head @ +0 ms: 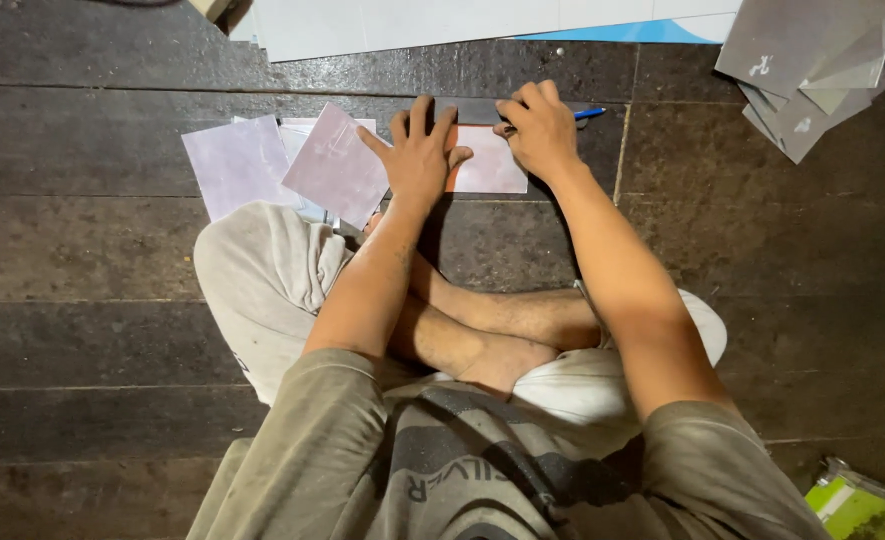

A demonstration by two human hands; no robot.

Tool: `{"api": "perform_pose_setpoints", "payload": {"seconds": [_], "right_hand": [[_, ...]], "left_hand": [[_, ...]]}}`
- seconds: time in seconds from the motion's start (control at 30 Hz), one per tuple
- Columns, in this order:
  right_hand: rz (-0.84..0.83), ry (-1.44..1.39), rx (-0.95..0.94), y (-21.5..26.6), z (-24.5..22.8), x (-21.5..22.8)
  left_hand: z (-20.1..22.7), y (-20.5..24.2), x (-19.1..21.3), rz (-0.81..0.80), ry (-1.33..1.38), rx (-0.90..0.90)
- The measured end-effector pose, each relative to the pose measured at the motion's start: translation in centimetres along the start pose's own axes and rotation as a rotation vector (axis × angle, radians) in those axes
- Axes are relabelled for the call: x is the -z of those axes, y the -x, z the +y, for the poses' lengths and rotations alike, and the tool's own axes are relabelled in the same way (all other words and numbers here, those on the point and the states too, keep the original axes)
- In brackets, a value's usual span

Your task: Marking lines on small pieces of paper using a ruler and a pen while sitting on the floor.

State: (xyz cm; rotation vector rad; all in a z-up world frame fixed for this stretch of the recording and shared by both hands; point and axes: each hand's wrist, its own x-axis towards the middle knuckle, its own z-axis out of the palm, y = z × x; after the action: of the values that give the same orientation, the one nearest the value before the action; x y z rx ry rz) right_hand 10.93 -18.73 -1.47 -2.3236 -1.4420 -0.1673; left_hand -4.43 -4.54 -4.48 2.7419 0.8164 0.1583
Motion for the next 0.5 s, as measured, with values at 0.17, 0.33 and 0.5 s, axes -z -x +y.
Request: {"api": "perform_pose_setpoints", "payload": {"seconds": [0.17,0.33,0.5], "right_hand": [[-0.149,0.105,-0.030,0.3,0.1,0.1],[-0.115,0.150,0.039,0.0,0.4,0.4],[-0.169,0.146,-0.010,0.3,1.1,0.1]], "left_hand": [[-0.7,-1.0,0.0,-0.072,-0.022,-0.035],[-1.7,-3.7,0.6,0.007,0.074,-0.086],[-1.0,-6.2,2.2,-0.113,0.178,0.058]]}}
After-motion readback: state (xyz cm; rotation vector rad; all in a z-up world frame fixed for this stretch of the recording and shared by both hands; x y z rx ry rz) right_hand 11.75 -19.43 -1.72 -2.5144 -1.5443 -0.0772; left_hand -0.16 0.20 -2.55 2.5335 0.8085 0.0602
